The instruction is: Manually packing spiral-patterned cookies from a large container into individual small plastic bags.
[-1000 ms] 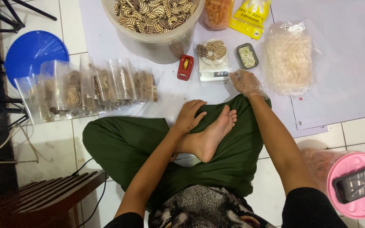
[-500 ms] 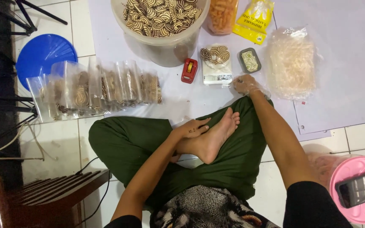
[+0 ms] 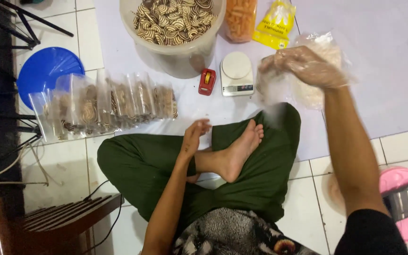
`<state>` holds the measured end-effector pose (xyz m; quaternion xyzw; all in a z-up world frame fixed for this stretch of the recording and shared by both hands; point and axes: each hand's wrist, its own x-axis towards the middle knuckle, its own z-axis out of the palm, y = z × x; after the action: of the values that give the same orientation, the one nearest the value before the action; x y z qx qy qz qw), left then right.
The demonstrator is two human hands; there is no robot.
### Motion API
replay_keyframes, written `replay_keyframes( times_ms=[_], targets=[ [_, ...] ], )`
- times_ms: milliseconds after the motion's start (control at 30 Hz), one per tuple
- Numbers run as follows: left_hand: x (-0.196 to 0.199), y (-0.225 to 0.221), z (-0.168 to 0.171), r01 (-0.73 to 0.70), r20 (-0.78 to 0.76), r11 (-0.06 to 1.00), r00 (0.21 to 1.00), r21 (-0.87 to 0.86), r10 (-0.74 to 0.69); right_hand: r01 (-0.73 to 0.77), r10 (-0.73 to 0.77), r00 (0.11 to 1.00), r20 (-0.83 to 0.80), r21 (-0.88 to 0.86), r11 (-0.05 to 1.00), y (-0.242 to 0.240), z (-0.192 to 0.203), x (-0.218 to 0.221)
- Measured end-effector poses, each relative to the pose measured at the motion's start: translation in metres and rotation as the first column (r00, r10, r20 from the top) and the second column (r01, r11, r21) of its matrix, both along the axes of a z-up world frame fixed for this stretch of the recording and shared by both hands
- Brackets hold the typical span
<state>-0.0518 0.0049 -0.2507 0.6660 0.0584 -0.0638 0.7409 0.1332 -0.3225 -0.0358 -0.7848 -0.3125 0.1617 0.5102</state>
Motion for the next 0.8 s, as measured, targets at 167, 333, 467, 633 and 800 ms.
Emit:
replay_keyframes(
  times_ms=[167, 333, 467, 633, 800],
  targets=[
    [0.019, -0.023, 0.022, 0.102, 0.032, 0.961, 0.995, -0.257, -0.097, -0.255, 0.217, 0.956, -0.199, -0.191, 0.948, 0.022, 0.082, -0.048],
    [0.018, -0.069, 0.069, 0.247, 0.076, 0.807, 0.967, -0.537, -0.245, -0.209, 0.193, 0.955, -0.225, -0.051, 0.977, 0.039, 0.083, -0.066],
    [0.003, -0.064, 0.059, 0.275, 0.206, 0.436, 0.958, -0.857, -0.199, 0.009, 0.039, 0.951, -0.306, 0.152, 0.988, 0.038, 0.061, -0.060],
    [0.002, -0.062, 0.036, 0.102, 0.125, 0.578, 0.992, -0.810, 0.000, 0.139, 0.052, 0.859, -0.509, 0.329, 0.934, 0.059, 0.032, -0.067],
    [0.004, -0.046, 0.041, -0.285, -0.067, 0.616, 0.934, -0.735, 0.351, 0.112, 0.253, 0.762, -0.595, 0.507, 0.854, 0.058, 0.012, -0.070]
  ],
)
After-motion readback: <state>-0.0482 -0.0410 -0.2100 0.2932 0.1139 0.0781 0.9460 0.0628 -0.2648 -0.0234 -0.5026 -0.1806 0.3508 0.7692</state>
